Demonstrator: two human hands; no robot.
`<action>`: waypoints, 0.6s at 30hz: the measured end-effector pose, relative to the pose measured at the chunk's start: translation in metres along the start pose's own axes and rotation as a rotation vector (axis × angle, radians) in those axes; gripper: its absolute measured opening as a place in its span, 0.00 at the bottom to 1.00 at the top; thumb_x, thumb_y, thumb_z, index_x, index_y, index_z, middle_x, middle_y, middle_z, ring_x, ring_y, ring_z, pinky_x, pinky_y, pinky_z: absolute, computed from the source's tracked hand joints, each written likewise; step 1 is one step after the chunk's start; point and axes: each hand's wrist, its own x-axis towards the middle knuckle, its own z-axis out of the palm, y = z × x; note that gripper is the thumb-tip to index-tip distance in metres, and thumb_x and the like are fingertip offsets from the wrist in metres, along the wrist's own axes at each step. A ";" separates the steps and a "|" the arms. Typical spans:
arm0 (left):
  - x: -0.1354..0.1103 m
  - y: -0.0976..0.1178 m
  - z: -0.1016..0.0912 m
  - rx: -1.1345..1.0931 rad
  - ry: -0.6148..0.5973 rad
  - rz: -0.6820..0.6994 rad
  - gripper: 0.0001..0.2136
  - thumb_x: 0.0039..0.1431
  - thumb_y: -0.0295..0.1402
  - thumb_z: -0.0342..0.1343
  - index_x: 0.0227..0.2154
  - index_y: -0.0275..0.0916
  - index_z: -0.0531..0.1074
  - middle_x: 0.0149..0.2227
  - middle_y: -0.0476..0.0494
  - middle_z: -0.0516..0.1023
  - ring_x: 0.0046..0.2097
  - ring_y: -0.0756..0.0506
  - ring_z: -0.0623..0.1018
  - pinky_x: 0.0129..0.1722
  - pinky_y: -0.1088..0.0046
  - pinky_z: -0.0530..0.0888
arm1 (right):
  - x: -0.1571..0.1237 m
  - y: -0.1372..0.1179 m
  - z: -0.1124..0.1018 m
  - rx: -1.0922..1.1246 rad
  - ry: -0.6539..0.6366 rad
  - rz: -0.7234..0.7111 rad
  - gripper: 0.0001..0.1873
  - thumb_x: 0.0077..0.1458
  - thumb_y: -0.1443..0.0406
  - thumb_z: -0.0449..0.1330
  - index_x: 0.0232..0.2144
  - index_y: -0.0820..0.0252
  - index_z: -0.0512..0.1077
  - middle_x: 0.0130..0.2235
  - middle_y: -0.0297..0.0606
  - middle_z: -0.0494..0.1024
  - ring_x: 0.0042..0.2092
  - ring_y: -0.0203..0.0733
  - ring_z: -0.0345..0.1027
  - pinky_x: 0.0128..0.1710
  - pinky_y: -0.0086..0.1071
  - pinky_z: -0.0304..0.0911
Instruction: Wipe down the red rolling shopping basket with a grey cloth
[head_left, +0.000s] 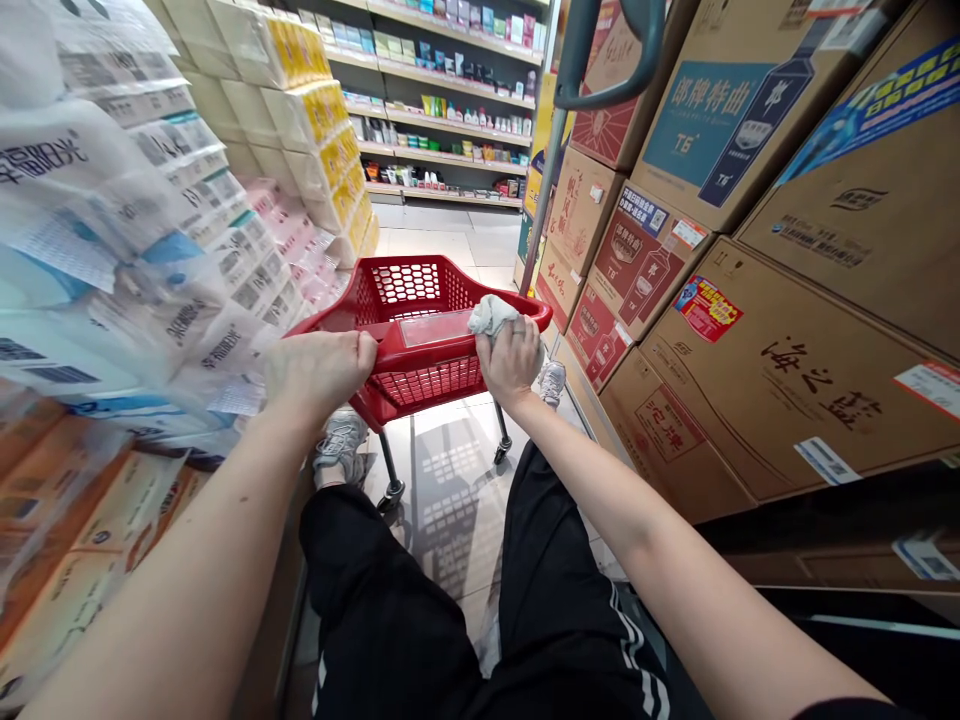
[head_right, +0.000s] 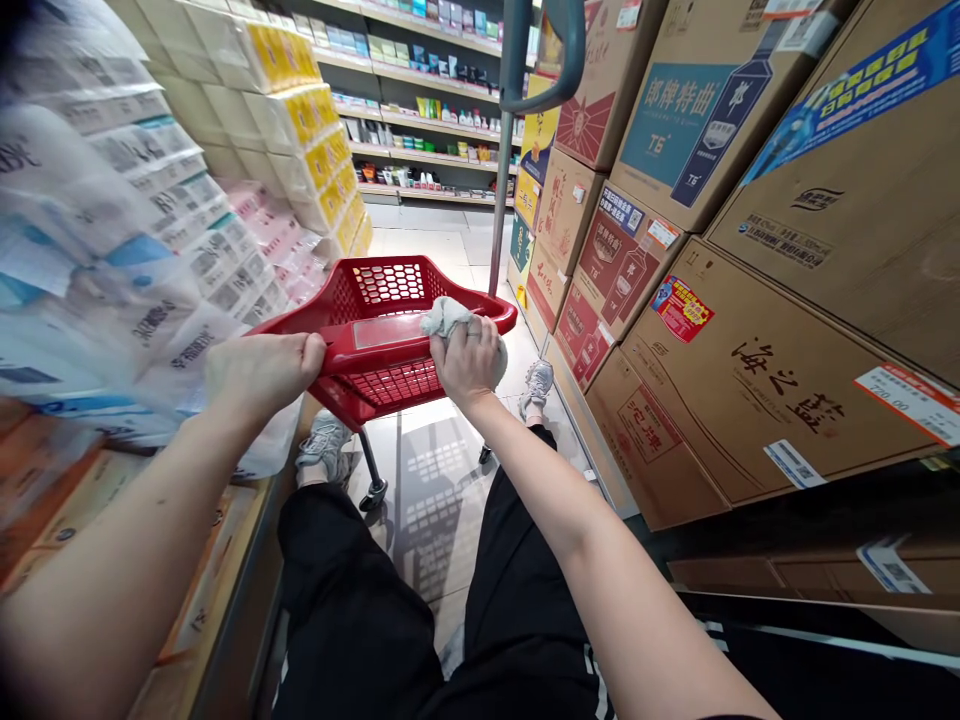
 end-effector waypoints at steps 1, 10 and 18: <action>0.000 0.000 0.000 0.002 -0.006 0.000 0.30 0.65 0.42 0.30 0.38 0.35 0.80 0.37 0.34 0.81 0.38 0.39 0.78 0.32 0.68 0.64 | 0.003 0.005 -0.001 0.007 0.006 -0.035 0.30 0.67 0.56 0.39 0.60 0.68 0.63 0.64 0.56 0.61 0.67 0.57 0.50 0.66 0.52 0.45; -0.002 0.005 -0.001 -0.010 0.003 0.012 0.32 0.65 0.43 0.29 0.38 0.35 0.80 0.37 0.31 0.81 0.38 0.37 0.78 0.32 0.66 0.65 | 0.084 0.027 -0.016 0.055 -0.260 -0.044 0.29 0.68 0.55 0.38 0.46 0.62 0.75 0.48 0.50 0.78 0.51 0.55 0.72 0.53 0.44 0.62; -0.003 0.002 -0.001 0.007 -0.018 -0.007 0.30 0.64 0.41 0.31 0.38 0.35 0.80 0.39 0.34 0.82 0.39 0.39 0.79 0.32 0.68 0.64 | 0.075 0.023 -0.019 0.120 -0.280 -0.101 0.32 0.68 0.49 0.34 0.52 0.53 0.72 0.52 0.40 0.78 0.52 0.53 0.71 0.54 0.44 0.62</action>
